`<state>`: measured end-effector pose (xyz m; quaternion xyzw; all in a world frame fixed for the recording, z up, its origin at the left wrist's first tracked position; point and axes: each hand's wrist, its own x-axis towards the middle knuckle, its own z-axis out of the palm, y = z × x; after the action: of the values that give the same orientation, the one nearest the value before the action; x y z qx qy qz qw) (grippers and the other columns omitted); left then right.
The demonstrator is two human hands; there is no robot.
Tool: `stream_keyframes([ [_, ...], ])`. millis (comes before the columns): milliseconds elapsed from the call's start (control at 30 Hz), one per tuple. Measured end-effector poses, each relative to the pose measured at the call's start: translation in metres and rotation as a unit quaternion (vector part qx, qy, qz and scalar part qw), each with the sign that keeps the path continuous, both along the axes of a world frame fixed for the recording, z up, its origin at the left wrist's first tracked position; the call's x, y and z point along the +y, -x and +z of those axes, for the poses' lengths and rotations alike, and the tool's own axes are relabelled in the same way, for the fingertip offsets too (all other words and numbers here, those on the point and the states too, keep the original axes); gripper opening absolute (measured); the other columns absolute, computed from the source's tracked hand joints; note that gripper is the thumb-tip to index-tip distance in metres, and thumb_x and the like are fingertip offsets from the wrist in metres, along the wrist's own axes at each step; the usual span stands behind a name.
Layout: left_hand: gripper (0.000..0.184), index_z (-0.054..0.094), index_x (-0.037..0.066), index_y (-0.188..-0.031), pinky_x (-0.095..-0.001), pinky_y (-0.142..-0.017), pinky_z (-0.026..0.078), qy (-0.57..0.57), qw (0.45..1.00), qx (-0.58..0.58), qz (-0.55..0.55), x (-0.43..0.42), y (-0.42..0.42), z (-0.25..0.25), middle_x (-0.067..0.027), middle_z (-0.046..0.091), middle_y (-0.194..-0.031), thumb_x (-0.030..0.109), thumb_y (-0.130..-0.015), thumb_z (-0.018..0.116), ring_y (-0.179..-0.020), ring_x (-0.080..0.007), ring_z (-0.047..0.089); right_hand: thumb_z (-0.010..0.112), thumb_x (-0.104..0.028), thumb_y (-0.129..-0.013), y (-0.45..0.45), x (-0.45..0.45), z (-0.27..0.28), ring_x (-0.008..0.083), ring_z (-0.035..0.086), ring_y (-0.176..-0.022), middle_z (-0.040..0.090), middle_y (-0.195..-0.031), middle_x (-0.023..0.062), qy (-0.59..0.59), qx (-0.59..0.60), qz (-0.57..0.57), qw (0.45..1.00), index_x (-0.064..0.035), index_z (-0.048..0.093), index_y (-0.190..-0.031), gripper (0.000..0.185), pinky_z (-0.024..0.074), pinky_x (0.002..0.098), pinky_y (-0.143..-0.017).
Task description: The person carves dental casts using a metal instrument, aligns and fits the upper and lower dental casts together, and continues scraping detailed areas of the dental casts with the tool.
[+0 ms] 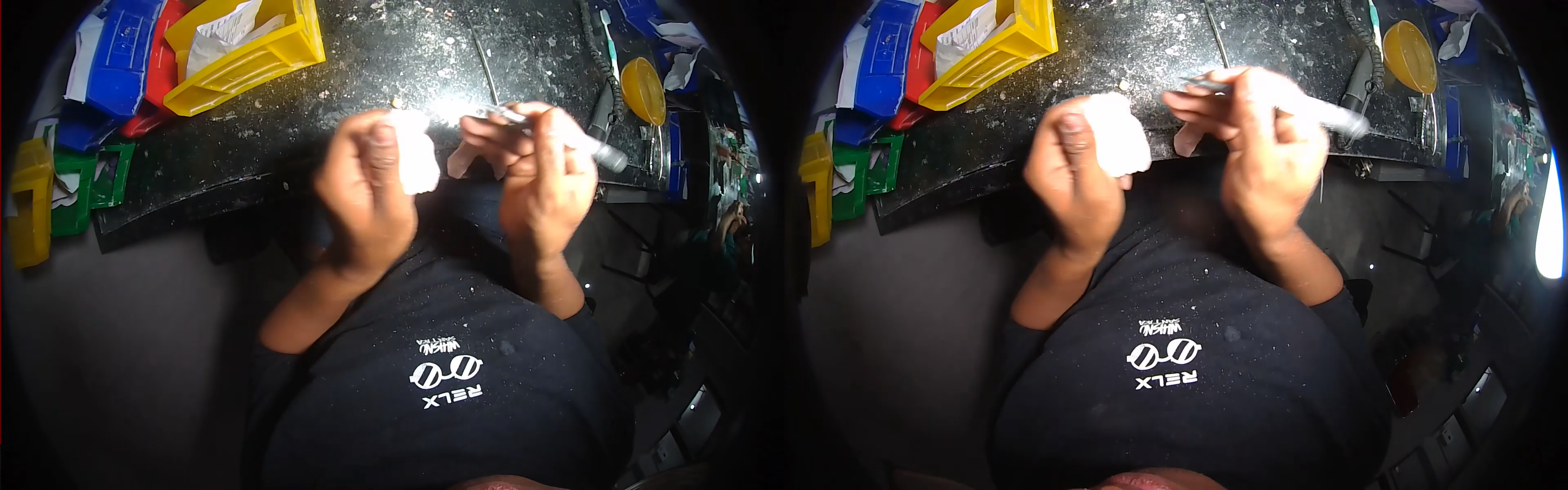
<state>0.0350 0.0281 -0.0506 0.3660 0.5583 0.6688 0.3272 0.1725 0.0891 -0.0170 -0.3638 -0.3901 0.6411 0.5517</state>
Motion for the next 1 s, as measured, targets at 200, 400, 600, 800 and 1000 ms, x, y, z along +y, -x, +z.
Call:
stream_keyframes([
  [200, 0.027, 0.063, -0.006, -0.113, -0.0235, -0.063, 0.053, 0.041, 0.969, 0.243, 0.033, 0.000, 0.098, 0.008, -0.0151, 0.072, -0.089, 0.017, -0.098, 0.066, -0.072, -0.0146, 0.067, 0.069, -0.034, -0.096, -0.064, 0.061, 0.004, 0.0059, 0.045, -0.046, 0.053, -0.052, -0.0021, 0.057, -0.430, 0.059, 0.899, -0.0038, 0.067, -0.074, 0.037, 0.0373, 0.0221, -0.047],
  [400, 0.028, 0.067, 0.003, -0.113, -0.0202, -0.052, 0.045, 0.092, 0.971, 0.212, 0.060, -0.007, 0.124, 0.005, -0.0118, 0.071, -0.088, 0.028, -0.102, 0.060, -0.065, -0.0088, 0.063, 0.084, -0.026, -0.079, -0.055, 0.039, 0.005, 0.0170, 0.059, -0.071, 0.064, -0.086, 0.0100, -0.158, -0.606, -0.057, 0.777, -0.0032, 0.069, -0.102, 0.036, 0.0506, 0.0320, -0.063],
  [600, 0.045, 0.056, -0.006, -0.130, -0.0179, -0.049, 0.043, 0.095, 0.978, -0.143, -0.121, -0.003, 0.127, 0.010, -0.0322, 0.067, -0.111, 0.030, -0.105, 0.050, -0.063, -0.0098, 0.058, 0.086, -0.040, -0.072, -0.016, -0.015, -0.010, 0.0309, 0.057, -0.097, 0.054, -0.099, 0.0127, -0.259, -0.689, 0.087, 0.671, 0.0014, 0.056, -0.116, 0.067, 0.0507, 0.0404, -0.081],
  [800, 0.074, 0.022, -0.014, -0.150, -0.0176, -0.053, 0.043, -0.049, 0.928, -0.250, -0.272, -0.004, 0.118, 0.015, -0.0508, 0.025, -0.146, 0.016, -0.094, 0.060, -0.061, -0.0054, 0.051, 0.082, -0.023, -0.078, -0.018, -0.014, -0.007, 0.0304, 0.057, -0.098, 0.058, -0.105, 0.0144, -0.272, -0.625, 0.093, 0.726, 0.0048, 0.053, -0.127, 0.064, 0.0496, 0.0404, -0.085],
  [1000, 0.092, 0.043, -0.007, -0.140, -0.0147, -0.049, 0.038, -0.038, 0.932, -0.245, -0.265, -0.005, 0.088, -0.003, -0.0242, 0.065, -0.111, 0.065, -0.087, 0.063, -0.061, -0.0055, 0.050, 0.090, -0.010, -0.068, -0.026, -0.002, 0.011, 0.0263, 0.064, -0.110, 0.065, -0.122, 0.0168, -0.263, -0.369, 0.125, 0.883, 0.0041, 0.055, -0.131, 0.073, 0.0501, 0.0364, -0.098],
])
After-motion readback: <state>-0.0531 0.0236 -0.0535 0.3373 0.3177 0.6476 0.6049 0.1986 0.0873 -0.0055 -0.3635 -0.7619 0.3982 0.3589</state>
